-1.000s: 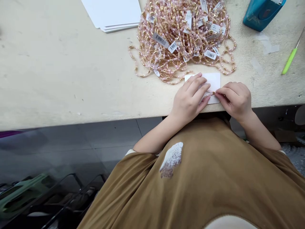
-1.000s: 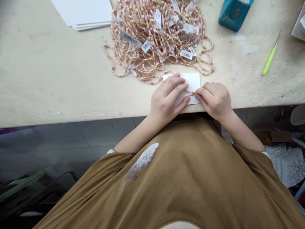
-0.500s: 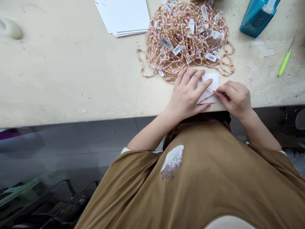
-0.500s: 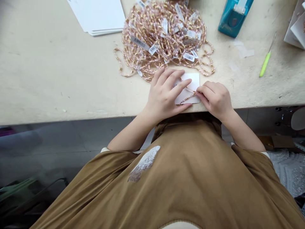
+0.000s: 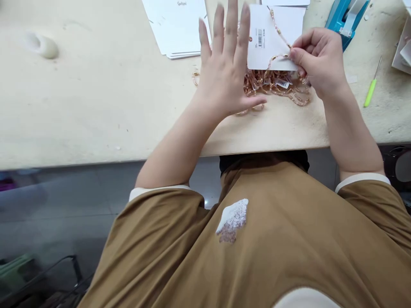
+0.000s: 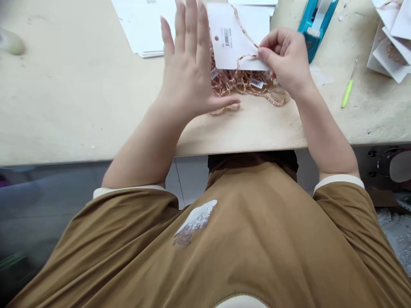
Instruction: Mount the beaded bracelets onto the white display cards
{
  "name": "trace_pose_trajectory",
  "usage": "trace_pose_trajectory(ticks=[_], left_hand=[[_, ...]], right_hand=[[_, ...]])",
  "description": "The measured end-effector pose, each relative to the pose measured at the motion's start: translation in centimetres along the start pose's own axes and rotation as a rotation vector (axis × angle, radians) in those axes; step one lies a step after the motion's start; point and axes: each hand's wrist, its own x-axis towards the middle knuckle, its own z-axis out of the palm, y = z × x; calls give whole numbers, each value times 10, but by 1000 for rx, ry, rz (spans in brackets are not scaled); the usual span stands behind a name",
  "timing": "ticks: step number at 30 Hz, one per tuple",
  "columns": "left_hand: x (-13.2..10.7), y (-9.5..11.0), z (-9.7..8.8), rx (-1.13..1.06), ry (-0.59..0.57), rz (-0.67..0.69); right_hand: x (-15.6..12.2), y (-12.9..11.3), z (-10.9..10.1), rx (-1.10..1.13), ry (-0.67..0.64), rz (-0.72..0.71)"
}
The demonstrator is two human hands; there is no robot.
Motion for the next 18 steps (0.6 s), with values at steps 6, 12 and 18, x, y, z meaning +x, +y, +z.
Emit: trace_pose_trajectory(ticks=[6, 12, 18], left_hand=[[7, -46, 40, -146, -75, -97], [30, -62, 53, -154, -66, -27], [11, -63, 61, -87, -1, 117]], right_hand=[[-3, -10, -9, 73, 56, 3], [-41, -25, -25, 10, 3, 89], [-68, 7, -7, -46, -179, 226]])
